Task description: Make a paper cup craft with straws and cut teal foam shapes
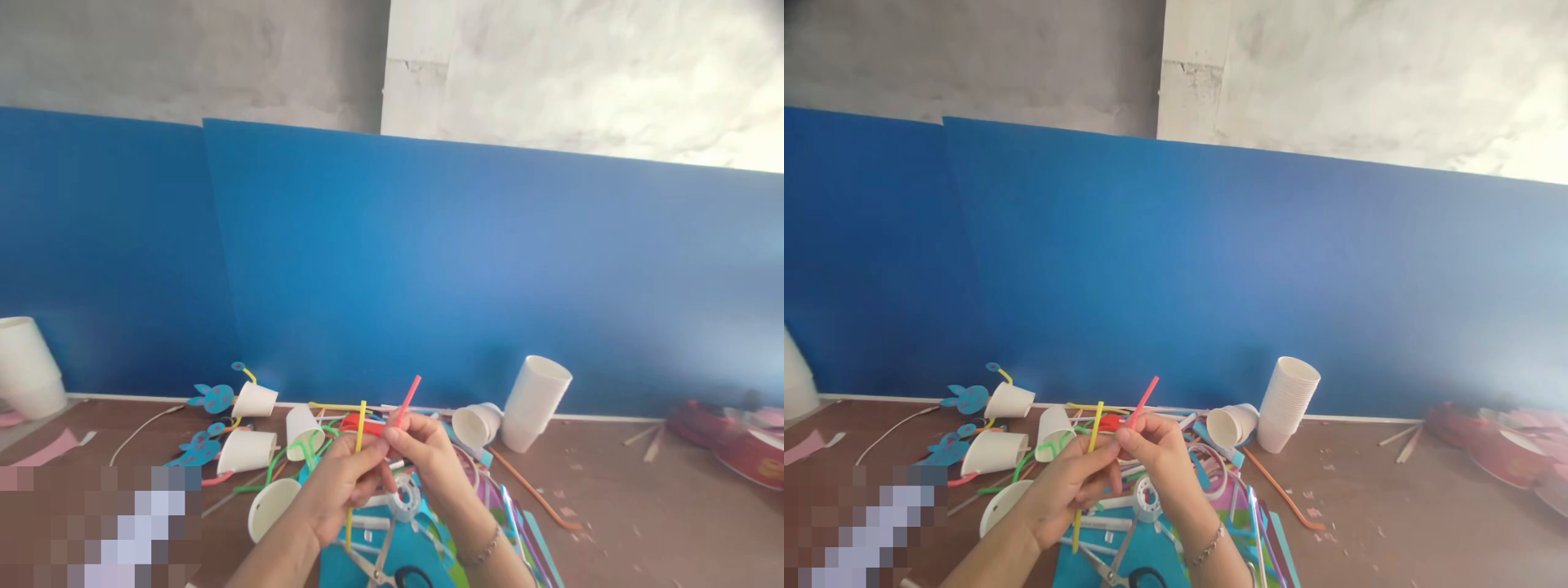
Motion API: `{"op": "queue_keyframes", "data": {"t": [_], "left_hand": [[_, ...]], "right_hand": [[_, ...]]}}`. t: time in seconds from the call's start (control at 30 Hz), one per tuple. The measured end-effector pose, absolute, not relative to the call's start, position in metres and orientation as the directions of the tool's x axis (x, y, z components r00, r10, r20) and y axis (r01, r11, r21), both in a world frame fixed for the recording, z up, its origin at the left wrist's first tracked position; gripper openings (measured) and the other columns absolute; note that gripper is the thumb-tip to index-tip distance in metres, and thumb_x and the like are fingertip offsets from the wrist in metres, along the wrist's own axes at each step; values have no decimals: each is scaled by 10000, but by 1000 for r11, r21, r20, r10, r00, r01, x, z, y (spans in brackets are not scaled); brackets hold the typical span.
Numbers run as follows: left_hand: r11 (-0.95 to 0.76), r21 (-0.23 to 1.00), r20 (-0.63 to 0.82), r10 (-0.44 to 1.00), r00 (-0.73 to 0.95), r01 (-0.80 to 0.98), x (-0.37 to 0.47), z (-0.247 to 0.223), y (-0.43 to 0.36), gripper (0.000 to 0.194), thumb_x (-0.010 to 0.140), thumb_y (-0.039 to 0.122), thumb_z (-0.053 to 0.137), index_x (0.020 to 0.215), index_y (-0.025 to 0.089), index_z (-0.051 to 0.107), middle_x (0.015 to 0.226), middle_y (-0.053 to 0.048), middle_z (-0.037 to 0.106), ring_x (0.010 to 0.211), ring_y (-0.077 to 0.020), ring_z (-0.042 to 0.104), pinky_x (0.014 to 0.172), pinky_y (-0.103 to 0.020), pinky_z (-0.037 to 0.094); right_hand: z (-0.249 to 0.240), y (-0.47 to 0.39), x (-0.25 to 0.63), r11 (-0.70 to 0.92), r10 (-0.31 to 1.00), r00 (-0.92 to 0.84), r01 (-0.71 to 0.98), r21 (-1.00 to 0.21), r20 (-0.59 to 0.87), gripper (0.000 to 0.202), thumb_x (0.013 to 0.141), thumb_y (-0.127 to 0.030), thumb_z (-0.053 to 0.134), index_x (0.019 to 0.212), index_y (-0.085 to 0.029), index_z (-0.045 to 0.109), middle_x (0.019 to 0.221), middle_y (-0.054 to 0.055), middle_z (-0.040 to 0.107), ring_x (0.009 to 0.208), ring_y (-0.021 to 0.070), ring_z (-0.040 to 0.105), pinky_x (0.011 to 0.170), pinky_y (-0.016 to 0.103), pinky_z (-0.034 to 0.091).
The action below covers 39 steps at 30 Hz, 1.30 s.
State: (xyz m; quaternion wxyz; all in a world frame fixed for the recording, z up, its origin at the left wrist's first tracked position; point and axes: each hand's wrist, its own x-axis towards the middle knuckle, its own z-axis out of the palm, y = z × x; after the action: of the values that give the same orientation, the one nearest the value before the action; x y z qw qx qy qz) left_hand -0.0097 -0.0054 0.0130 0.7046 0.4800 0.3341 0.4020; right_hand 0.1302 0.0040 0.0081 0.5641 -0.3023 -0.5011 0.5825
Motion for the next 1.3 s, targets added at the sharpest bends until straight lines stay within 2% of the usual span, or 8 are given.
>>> {"op": "queue_keyframes", "data": {"t": [0.13,0.33,0.47,0.63,0.87,1.07,1.2,1.3], "left_hand": [[220,936,-67,876,477,-273,-7,9,-4,472,729,533,662,527,108,627,353,91,267,355,-15,135,415,-219,77],[280,910,-134,897,422,-307,-1,8,-8,347,711,446,690,869,143,632,644,-33,671,368,-9,225,405,-202,67],[356,893,-216,876,432,-277,-1,6,-8,351,644,405,753,852,149,633,619,10,614,440,-28,311,414,-179,105],[293,929,-168,878,448,-225,-2,5,-7,407,700,532,686,671,128,642,539,19,521,476,-47,343,444,-178,189],[280,924,-178,918,356,-261,3,5,-7,389,625,510,752,722,156,625,572,7,596,510,-69,428,505,-180,296],[248,939,-153,922,356,-239,0,7,-7,428,652,557,712,613,150,585,538,28,546,432,-41,305,463,-195,258],[218,952,-140,935,326,-215,1,9,-7,425,598,502,770,831,168,650,652,10,604,588,-104,474,518,-194,334],[85,986,-46,967,250,-146,4,7,-5,439,621,484,751,911,162,682,575,20,573,579,-134,500,534,-224,367]], "right_hand": [[6,5,129,125,957,-204,-357,-926,208,244,726,-332,758,611,-167,620,562,-36,575,484,94,511,537,236,427],[9,12,148,100,985,-112,-253,-962,132,328,773,-443,700,989,-196,715,828,19,689,699,132,589,681,246,452],[7,14,152,152,987,-21,-206,-967,159,337,766,-488,688,762,-153,721,648,5,646,610,114,546,575,214,421],[9,8,143,42,943,-312,-224,-974,113,385,858,-491,569,778,-129,676,508,8,628,368,98,504,370,203,325],[11,8,137,84,921,-352,-241,-967,167,351,822,-453,631,741,-118,696,490,-3,618,394,106,553,424,206,398],[14,8,148,55,912,-391,-180,-982,122,351,885,-439,552,897,-126,710,559,24,660,563,155,619,570,253,452],[18,8,152,167,950,-252,-89,-982,184,339,843,-443,609,735,-143,725,641,29,670,598,144,586,604,253,450],[20,7,150,165,942,-282,-88,-982,183,353,825,-477,618,739,-155,736,660,28,663,587,144,571,589,260,452]]}}
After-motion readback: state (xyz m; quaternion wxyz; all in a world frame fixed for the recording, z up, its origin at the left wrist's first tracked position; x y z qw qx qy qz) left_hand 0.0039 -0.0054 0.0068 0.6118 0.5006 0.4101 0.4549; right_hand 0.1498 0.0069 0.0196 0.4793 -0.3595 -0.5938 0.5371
